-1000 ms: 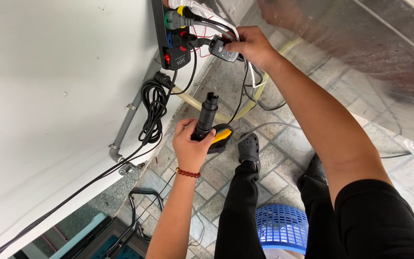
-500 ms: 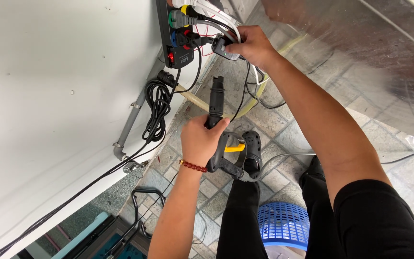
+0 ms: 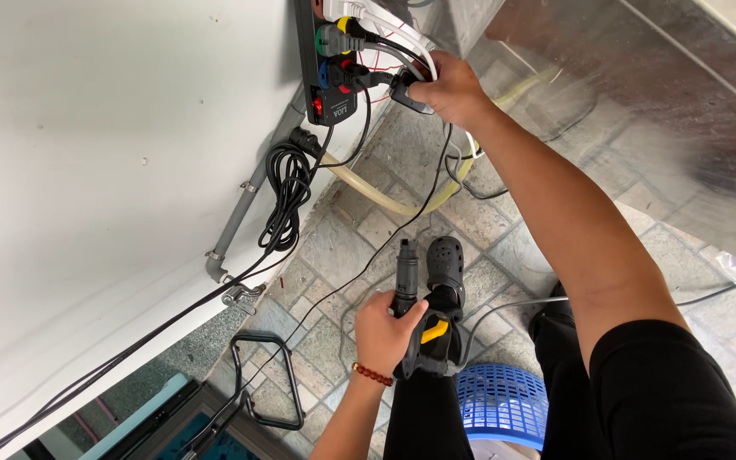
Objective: Organize shoe repair tools and clean the workspace.
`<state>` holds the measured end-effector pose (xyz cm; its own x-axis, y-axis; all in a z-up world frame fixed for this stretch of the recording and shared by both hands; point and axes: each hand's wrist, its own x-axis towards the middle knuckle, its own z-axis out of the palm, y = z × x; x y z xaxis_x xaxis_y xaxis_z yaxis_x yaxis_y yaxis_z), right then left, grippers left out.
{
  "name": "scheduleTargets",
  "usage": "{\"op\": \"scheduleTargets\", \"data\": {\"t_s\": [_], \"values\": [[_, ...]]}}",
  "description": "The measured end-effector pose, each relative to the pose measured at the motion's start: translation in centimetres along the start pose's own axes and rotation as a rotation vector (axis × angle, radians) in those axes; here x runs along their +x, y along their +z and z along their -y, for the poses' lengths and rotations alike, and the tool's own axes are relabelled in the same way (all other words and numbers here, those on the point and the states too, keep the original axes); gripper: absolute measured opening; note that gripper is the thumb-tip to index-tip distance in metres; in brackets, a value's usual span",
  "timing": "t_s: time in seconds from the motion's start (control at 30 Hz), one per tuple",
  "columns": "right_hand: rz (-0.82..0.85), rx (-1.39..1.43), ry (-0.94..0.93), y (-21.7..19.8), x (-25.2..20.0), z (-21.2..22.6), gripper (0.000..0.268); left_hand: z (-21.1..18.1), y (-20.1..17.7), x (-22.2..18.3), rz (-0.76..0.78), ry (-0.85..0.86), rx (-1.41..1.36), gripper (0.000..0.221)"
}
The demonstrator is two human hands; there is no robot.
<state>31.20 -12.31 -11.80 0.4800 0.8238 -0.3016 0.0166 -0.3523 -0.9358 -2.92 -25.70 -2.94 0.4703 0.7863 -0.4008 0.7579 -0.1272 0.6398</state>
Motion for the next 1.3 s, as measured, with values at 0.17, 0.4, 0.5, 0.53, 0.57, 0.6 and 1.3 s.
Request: {"op": "scheduleTargets", "data": {"t_s": [0.17, 0.4, 0.5, 0.53, 0.57, 0.6, 1.3], "values": [[0.043, 0.012, 0.015, -0.2, 1.0, -1.6, 0.045, 0.4, -0.1, -0.7, 0.020, -0.029, -0.030, 0.037], [0.059, 0.047, 0.055, -0.4, 1.1, -1.9, 0.058, -0.4, -0.2, -0.2, 0.025, -0.042, -0.047, 0.037], [0.067, -0.009, 0.091, -0.5, 1.0, -1.6, 0.062, -0.6, -0.1, -0.1, 0.004, 0.013, -0.080, 0.037], [0.078, -0.014, 0.086, -0.4, 1.1, -1.7, 0.063, -0.6, 0.0, 0.0, 0.008, 0.025, -0.071, 0.037], [0.092, -0.019, 0.080, -0.4, 1.1, -1.6, 0.065, -0.6, 0.1, 0.0, 0.010, 0.037, -0.061, 0.037], [0.093, -0.019, 0.080, -0.3, 1.0, -1.1, 0.065, -0.6, 0.1, 0.0, 0.009, 0.036, -0.062, 0.037], [0.164, 0.103, 0.043, -0.7, 1.2, -1.0, 0.060, -1.4, -0.1, 0.4, 0.046, 0.066, -0.107, 0.035]]}}
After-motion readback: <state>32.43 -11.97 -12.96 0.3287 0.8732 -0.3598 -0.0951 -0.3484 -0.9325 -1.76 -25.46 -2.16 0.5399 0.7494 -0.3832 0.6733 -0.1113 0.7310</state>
